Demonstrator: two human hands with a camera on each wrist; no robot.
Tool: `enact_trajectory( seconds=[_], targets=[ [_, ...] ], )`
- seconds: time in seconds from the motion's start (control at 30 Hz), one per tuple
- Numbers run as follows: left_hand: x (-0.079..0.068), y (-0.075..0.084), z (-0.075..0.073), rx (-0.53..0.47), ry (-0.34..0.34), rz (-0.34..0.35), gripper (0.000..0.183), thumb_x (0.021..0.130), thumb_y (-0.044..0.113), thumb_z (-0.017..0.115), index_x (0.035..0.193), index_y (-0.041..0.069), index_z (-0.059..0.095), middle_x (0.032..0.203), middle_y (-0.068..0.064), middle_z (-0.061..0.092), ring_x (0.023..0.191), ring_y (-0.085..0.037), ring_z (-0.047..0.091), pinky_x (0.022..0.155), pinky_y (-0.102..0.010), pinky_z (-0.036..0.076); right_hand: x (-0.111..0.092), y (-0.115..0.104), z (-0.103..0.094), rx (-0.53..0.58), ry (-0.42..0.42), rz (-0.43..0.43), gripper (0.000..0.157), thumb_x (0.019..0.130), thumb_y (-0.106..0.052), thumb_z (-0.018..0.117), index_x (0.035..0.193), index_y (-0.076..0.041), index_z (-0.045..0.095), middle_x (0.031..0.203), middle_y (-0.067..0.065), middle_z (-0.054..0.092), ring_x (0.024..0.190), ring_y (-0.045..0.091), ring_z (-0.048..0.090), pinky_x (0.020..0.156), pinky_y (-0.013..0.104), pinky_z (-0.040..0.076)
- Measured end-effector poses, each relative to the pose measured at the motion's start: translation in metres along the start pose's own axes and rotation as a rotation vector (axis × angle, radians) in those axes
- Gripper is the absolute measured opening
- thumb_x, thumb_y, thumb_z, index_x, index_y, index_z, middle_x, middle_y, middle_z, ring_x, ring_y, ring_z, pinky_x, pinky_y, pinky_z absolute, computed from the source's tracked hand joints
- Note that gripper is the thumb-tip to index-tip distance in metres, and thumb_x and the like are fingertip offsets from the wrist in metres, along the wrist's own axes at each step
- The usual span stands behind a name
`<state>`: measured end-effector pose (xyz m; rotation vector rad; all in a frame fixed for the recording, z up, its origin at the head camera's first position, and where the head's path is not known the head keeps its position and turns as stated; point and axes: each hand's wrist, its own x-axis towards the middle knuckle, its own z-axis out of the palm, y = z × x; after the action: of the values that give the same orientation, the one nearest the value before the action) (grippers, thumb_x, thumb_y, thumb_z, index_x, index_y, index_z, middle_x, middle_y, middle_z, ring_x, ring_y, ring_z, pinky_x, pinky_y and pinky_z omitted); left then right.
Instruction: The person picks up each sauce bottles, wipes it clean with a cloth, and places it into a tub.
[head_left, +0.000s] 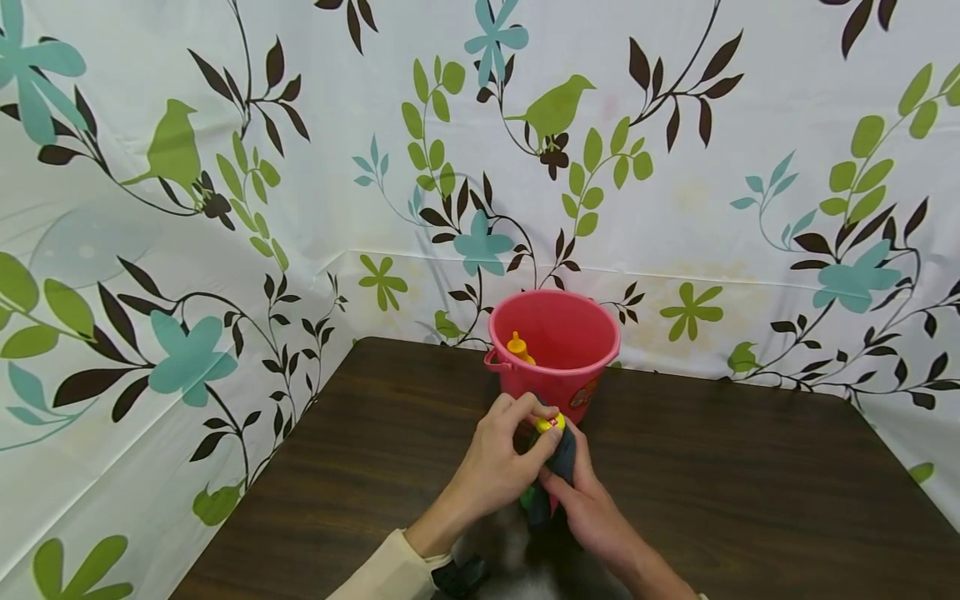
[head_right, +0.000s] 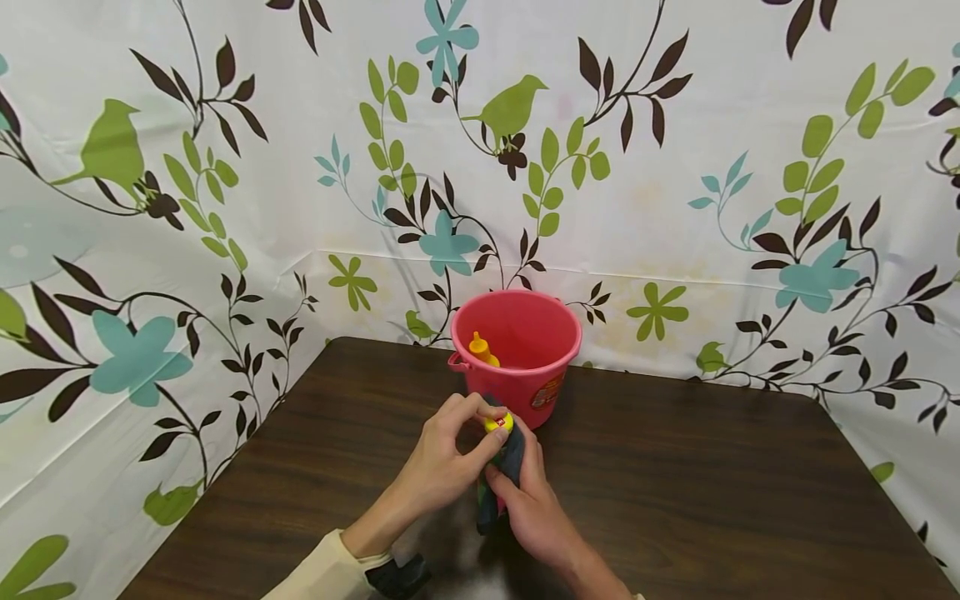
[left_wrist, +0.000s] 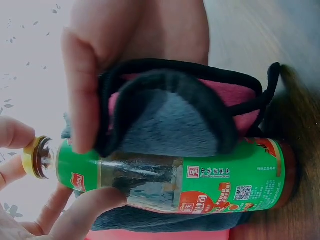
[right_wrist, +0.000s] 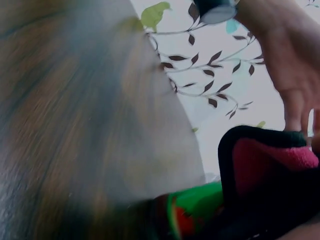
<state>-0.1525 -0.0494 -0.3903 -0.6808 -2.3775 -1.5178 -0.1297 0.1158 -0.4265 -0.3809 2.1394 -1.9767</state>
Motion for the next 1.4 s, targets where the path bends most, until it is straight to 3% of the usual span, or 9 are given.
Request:
enact_trajectory(
  seconds=[0.33,0.43,0.63,0.83,0.97,1.07,1.13,1.27,1.4],
  targets=[
    [0.0,0.0,0.0,-0.005,0.0,0.01,0.014,0.099,0.027,0.071,0.112,0.022,0.072,0.111,0.004,0.066,0.099,-0.012,0.061,0.081,-0.03,0.056,0.004,0.024,-0.024,-0.026,-0.203,0.054,0.072,0.113,-0.03,0.049,0.167,-0.025,0.002,0.172,0.013,0.018,0.154,0.035,0.028,0.115,0.025,0.036],
    [0.001,0.0,0.0,-0.003,-0.004,0.007,0.016,0.098,0.027,0.071,0.113,0.022,0.072,0.111,0.004,0.066,0.1,-0.011,0.061,0.081,-0.03,0.056,0.007,0.027,-0.032,-0.062,-0.276,0.063,0.073,0.113,-0.032,0.048,0.167,-0.025,-0.001,0.173,0.014,0.015,0.154,0.036,0.028,0.118,0.026,0.035],
    [0.001,-0.001,0.0,0.001,-0.005,0.012,0.016,0.099,0.029,0.071,0.113,0.022,0.072,0.112,0.005,0.067,0.1,-0.012,0.061,0.082,-0.033,0.056,0.01,0.033,-0.044,-0.204,-0.349,0.08,0.078,0.113,-0.034,0.049,0.168,-0.022,-0.005,0.175,0.015,0.015,0.158,0.036,0.024,0.127,0.051,0.03],
    [0.001,-0.001,0.0,0.005,-0.004,0.014,0.015,0.099,0.028,0.071,0.113,0.022,0.072,0.114,0.005,0.068,0.1,-0.011,0.059,0.083,-0.031,0.056,0.01,0.035,-0.048,-0.303,-0.391,0.03,0.082,0.113,-0.032,0.051,0.168,-0.017,-0.008,0.177,0.015,0.011,0.162,0.036,0.014,0.115,0.009,0.027],
    [0.001,0.0,0.0,0.007,-0.007,0.006,0.016,0.099,0.028,0.071,0.114,0.023,0.072,0.114,0.005,0.067,0.1,-0.011,0.058,0.082,-0.027,0.054,0.011,0.034,-0.049,-0.337,-0.396,0.024,0.083,0.112,-0.033,0.052,0.169,-0.016,-0.006,0.176,0.016,0.015,0.161,0.037,0.017,0.109,0.003,0.026],
    [0.001,-0.001,0.0,0.01,-0.008,0.004,0.016,0.099,0.029,0.07,0.114,0.023,0.072,0.115,0.005,0.067,0.1,-0.01,0.058,0.082,-0.027,0.053,0.013,0.034,-0.05,-0.371,-0.402,0.03,0.083,0.112,-0.033,0.052,0.169,-0.014,-0.005,0.175,0.015,0.02,0.16,0.036,0.021,0.116,0.012,0.03],
    [0.001,-0.001,0.0,0.016,-0.006,0.004,0.016,0.099,0.028,0.07,0.114,0.023,0.072,0.115,0.005,0.067,0.101,-0.01,0.058,0.082,-0.027,0.054,0.014,0.034,-0.051,-0.393,-0.407,0.031,0.083,0.112,-0.033,0.053,0.168,-0.013,-0.004,0.173,0.016,0.021,0.158,0.037,0.024,0.125,0.029,0.032],
    [0.001,-0.001,0.0,0.021,-0.004,0.005,0.015,0.099,0.028,0.071,0.114,0.023,0.072,0.116,0.005,0.067,0.101,-0.011,0.059,0.083,-0.03,0.056,0.014,0.035,-0.051,-0.497,-0.377,0.042,0.083,0.11,-0.033,0.055,0.169,-0.007,0.003,0.175,0.02,0.019,0.161,0.045,0.02,0.126,0.076,0.013],
    [0.0,-0.001,0.0,0.004,-0.009,0.01,0.015,0.1,0.027,0.071,0.114,0.022,0.072,0.115,0.004,0.067,0.101,-0.012,0.059,0.085,-0.031,0.057,0.012,0.039,-0.048,-0.698,-0.281,0.056,0.083,0.107,-0.034,0.062,0.168,-0.002,0.016,0.176,0.026,0.017,0.164,0.049,0.01,0.118,0.086,0.003]
  ],
)
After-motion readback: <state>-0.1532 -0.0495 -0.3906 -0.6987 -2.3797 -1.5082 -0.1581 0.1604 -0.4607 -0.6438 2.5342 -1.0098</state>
